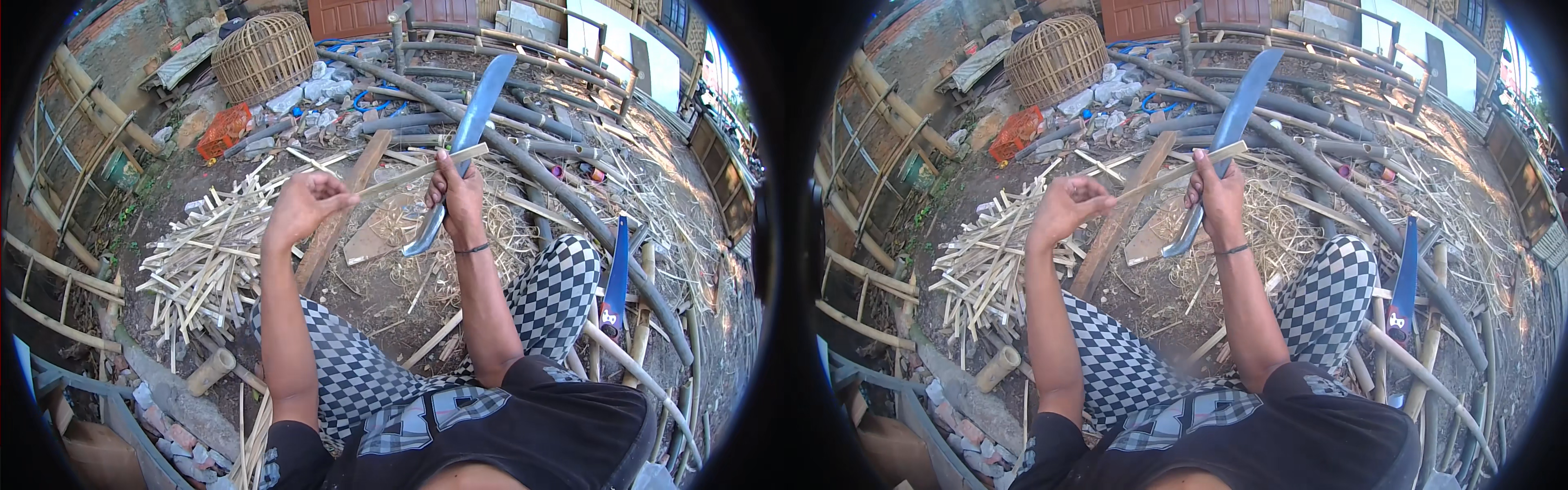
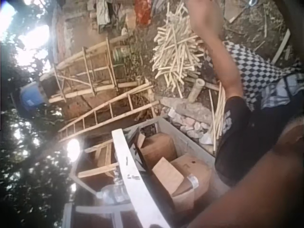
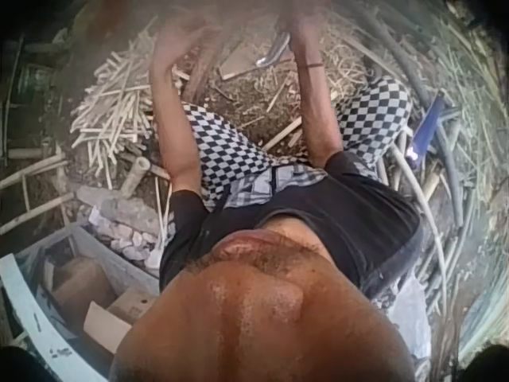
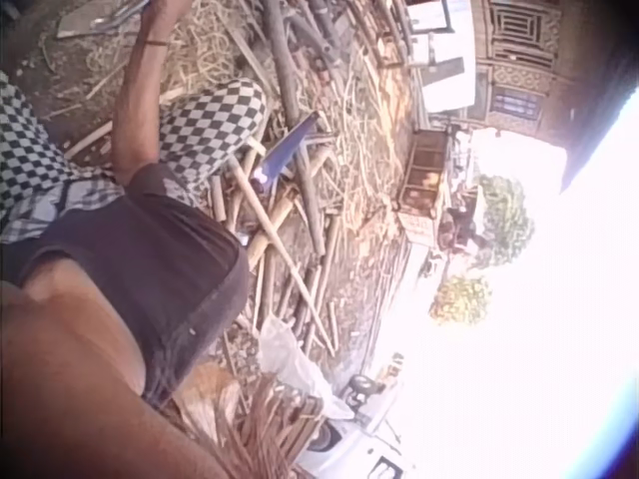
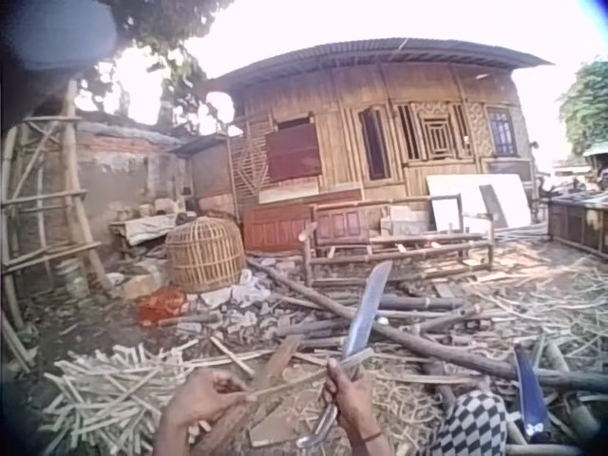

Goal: The person is splitting and shaving bamboo strips using a large knife or machete.

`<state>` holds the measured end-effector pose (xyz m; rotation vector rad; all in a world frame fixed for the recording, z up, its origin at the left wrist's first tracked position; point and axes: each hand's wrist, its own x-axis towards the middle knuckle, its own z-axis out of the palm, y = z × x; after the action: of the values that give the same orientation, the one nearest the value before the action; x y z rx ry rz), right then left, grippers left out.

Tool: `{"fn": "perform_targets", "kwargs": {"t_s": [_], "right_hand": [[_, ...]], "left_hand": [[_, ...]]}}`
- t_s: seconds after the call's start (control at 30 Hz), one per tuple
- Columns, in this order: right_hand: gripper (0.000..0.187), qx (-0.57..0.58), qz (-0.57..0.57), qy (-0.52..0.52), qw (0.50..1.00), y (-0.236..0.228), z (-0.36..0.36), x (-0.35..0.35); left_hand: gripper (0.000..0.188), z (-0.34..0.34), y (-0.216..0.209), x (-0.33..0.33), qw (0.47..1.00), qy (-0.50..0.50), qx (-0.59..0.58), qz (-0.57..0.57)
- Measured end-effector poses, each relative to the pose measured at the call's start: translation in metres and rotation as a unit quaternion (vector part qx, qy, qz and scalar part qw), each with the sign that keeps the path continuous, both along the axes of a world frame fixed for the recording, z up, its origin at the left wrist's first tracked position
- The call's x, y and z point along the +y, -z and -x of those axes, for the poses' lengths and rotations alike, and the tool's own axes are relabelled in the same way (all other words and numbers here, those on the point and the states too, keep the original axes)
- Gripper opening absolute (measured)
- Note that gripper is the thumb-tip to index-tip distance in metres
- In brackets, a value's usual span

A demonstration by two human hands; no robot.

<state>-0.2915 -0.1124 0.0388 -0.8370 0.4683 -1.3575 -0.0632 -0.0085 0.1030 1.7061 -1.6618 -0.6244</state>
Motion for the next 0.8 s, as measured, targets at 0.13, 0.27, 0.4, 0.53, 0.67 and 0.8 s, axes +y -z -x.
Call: {"fn": "perform_targets", "kwargs": {"t_s": [0.13, 0.27, 0.4, 0.53, 0.67, 0.8], "right_hand": [[0.025, 0.113, 0.065, -0.022, 0.991, -0.034, -0.002, 0.013], [0.026, 0.228, 0.123, -0.063, 0.964, -0.074, 0.013, 0.004], [0.027, 0.283, 0.149, -0.085, 0.944, -0.099, 0.017, -0.009], [0.025, 0.251, 0.145, -0.105, 0.951, -0.083, 0.014, -0.021], [0.024, 0.222, 0.112, -0.095, 0.964, -0.059, 0.011, -0.03], [0.024, 0.208, 0.056, -0.114, 0.97, -0.051, 0.014, -0.037]], "left_hand": [[0.045, 0.041, 0.008, -0.031, 0.941, 0.029, -0.211, 0.265], [0.048, 0.047, 0.02, -0.057, 0.971, 0.183, 0.152, 0.003], [0.046, 0.062, 0.03, -0.057, 0.906, 0.205, 0.368, 0.021], [0.051, 0.08, 0.049, -0.06, 0.873, 0.161, 0.457, 0.052], [0.053, 0.082, 0.071, -0.067, 0.842, 0.09, 0.53, 0.033], [0.047, 0.052, 0.092, -0.084, 0.891, -0.045, 0.45, 0.038]]}}
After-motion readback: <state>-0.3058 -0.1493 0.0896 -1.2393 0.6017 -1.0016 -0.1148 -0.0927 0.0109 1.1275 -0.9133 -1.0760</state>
